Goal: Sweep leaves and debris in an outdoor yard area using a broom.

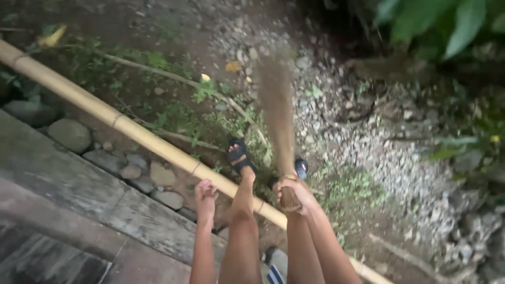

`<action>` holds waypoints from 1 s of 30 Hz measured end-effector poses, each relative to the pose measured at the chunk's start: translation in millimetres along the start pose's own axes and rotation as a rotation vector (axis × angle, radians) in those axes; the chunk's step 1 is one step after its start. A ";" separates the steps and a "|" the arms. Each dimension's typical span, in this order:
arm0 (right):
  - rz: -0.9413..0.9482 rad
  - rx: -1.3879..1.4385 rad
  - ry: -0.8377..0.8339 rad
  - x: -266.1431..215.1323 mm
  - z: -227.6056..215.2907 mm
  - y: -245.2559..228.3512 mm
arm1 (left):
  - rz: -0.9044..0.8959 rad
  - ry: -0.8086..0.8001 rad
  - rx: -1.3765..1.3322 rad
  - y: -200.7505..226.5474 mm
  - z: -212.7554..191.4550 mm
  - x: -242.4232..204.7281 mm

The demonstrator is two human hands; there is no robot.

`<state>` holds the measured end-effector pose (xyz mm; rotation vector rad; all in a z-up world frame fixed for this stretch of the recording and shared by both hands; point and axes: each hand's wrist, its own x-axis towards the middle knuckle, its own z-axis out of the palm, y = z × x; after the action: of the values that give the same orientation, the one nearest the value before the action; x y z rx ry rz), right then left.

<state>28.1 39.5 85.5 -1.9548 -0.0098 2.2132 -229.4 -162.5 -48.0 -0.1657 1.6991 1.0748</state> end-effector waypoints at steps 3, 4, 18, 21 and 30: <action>-0.250 0.595 -0.219 127.5 -32.8 49.9 | -0.010 0.009 -0.021 -3.3 -5.0 0.4; -0.245 0.577 -0.217 130.5 5.4 21.6 | -0.016 0.018 -0.037 -1.9 -4.9 -2.4; 0.250 -0.014 -0.657 83.7 197.5 -85.1 | -0.062 0.145 -0.082 13.1 -10.2 1.8; 0.197 -0.016 -0.364 64.8 198.7 -86.2 | -0.057 0.184 -0.099 12.9 -4.0 10.2; 0.433 0.163 -0.607 195.9 245.4 -150.0 | 0.042 0.323 -0.466 -38.1 57.7 23.1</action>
<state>-215.2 244.5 -55.4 -1.2197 0.5327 2.8868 -176.8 -134.6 -90.1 -0.6311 1.7090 1.5288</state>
